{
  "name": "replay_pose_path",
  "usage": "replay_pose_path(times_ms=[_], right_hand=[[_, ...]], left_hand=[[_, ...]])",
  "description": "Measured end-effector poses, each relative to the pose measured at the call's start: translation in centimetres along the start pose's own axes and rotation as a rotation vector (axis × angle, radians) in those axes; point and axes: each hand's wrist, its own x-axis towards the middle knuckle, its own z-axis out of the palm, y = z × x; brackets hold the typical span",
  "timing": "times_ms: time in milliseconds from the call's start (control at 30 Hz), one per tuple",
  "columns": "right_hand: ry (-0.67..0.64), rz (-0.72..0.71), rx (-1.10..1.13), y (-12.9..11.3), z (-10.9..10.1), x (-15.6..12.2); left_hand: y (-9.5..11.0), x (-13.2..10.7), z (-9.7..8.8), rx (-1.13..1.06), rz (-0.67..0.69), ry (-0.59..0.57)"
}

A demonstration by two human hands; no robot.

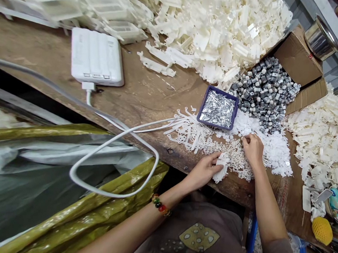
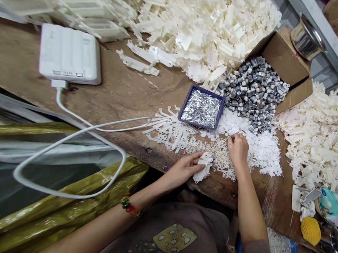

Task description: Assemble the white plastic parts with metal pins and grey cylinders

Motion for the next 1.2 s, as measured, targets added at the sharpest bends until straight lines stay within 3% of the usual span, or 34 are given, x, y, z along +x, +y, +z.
replay_pose_path(times_ms=[100, 167, 300, 467, 567, 700, 867, 967, 1200], right_hand=[[-0.203, -0.013, 0.342, -1.3, -0.9, -2.5], [-0.285, -0.034, 0.444, -2.0, -1.3, -4.0], [-0.257, -0.102, 0.354, -3.2, -1.0, -5.6], [-0.211, -0.123, 0.177, -3.4, -0.6, -5.4], [-0.105, 0.027, 0.186, -1.1, -1.7, -4.4], [0.102, 0.171, 0.063, 4.7, -4.5, -3.4], [0.042, 0.219, -0.031, 10.9, -7.2, -5.2], [0.012, 0.204, -0.034, 11.8, -7.3, -6.8], [-0.002, 0.256, -0.069, 10.5, -5.2, -7.9]], left_hand=[[0.0, 0.0, -0.1, -0.01, 0.007, -0.006], [0.0, 0.0, -0.1, -0.004, 0.014, -0.015], [0.3, -0.1, -0.1, 0.085, 0.052, 0.02], [0.6, -0.2, -0.3, 0.211, 0.108, 0.095], [0.7, -0.2, -0.3, 0.135, 0.049, 0.06], [0.8, -0.2, 0.2, -0.014, -0.072, -0.014], [0.3, -0.1, 1.5, -0.092, -0.14, -0.096], [0.0, 0.0, 2.4, -0.065, -0.164, -0.127], [-0.8, 0.3, 4.4, -0.015, -0.186, -0.172]])
